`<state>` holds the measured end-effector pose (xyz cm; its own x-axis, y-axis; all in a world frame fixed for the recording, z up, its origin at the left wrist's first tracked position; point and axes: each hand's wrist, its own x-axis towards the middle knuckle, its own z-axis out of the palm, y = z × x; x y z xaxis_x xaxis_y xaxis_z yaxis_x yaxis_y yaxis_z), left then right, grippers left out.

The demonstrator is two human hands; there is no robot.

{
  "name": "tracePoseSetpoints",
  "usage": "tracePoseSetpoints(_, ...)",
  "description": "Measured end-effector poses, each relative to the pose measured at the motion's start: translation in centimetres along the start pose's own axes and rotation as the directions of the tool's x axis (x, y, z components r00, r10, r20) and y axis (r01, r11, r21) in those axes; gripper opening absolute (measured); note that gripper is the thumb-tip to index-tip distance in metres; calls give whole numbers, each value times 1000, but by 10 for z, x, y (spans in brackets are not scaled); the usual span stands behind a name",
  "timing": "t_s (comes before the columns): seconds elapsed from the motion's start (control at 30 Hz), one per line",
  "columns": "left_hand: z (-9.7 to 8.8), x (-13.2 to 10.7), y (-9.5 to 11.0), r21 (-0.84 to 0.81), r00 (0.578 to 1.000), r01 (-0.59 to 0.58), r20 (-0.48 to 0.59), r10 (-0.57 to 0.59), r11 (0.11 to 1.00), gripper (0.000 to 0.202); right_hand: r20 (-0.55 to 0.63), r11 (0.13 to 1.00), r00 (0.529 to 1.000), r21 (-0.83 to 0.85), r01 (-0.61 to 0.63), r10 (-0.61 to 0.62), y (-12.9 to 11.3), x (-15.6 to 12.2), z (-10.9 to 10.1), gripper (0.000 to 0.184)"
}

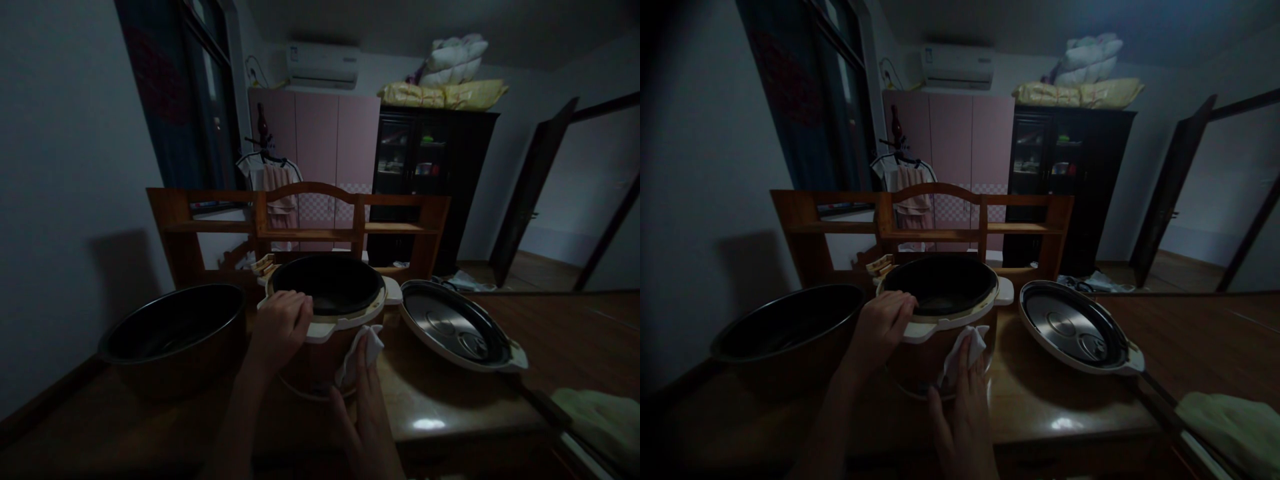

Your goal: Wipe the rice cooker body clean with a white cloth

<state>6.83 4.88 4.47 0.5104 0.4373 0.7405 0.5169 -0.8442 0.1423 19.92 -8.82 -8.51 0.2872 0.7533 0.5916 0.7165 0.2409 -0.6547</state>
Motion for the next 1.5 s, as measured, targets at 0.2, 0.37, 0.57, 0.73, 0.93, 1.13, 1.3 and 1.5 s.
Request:
tracePoseSetpoints(0.2,0,0,0,-5,1000,4,6,-4,1000,36,-42,990,995,112,-84,89,-7,4,-8,72)
tracePoseSetpoints(0.37,0,0,0,-1,1000,-6,-8,6,1000,35,-99,995,993,91,-49,58,-12,21,-21,73)
tracePoseSetpoints(0.57,1,0,-1,-6,1000,0,-10,0,1000,35,-88,999,996,37,27,-24,-17,38,-22,69)
tracePoseSetpoints(0.73,-1,0,1,-7,1000,7,-10,-7,1000,37,-93,1000,996,23,16,-14,-16,36,-22,70)
tracePoseSetpoints(0.93,0,1,0,-10,1000,7,-2,-7,1000,37,-76,1000,997,8,13,-13,-13,31,-20,70)
tracePoseSetpoints(1.13,-1,-1,0,-3,1000,9,11,-9,1000,38,-75,1000,997,-9,22,-22,-11,28,-16,71)
tracePoseSetpoints(1.3,1,-1,-2,-5,1000,15,16,-15,1000,37,-65,1000,998,-19,20,-22,-8,24,-14,71)
tracePoseSetpoints(1.5,1,1,-2,-17,1000,16,10,-15,1000,39,-47,1000,999,-2,-3,3,-8,20,-11,73)
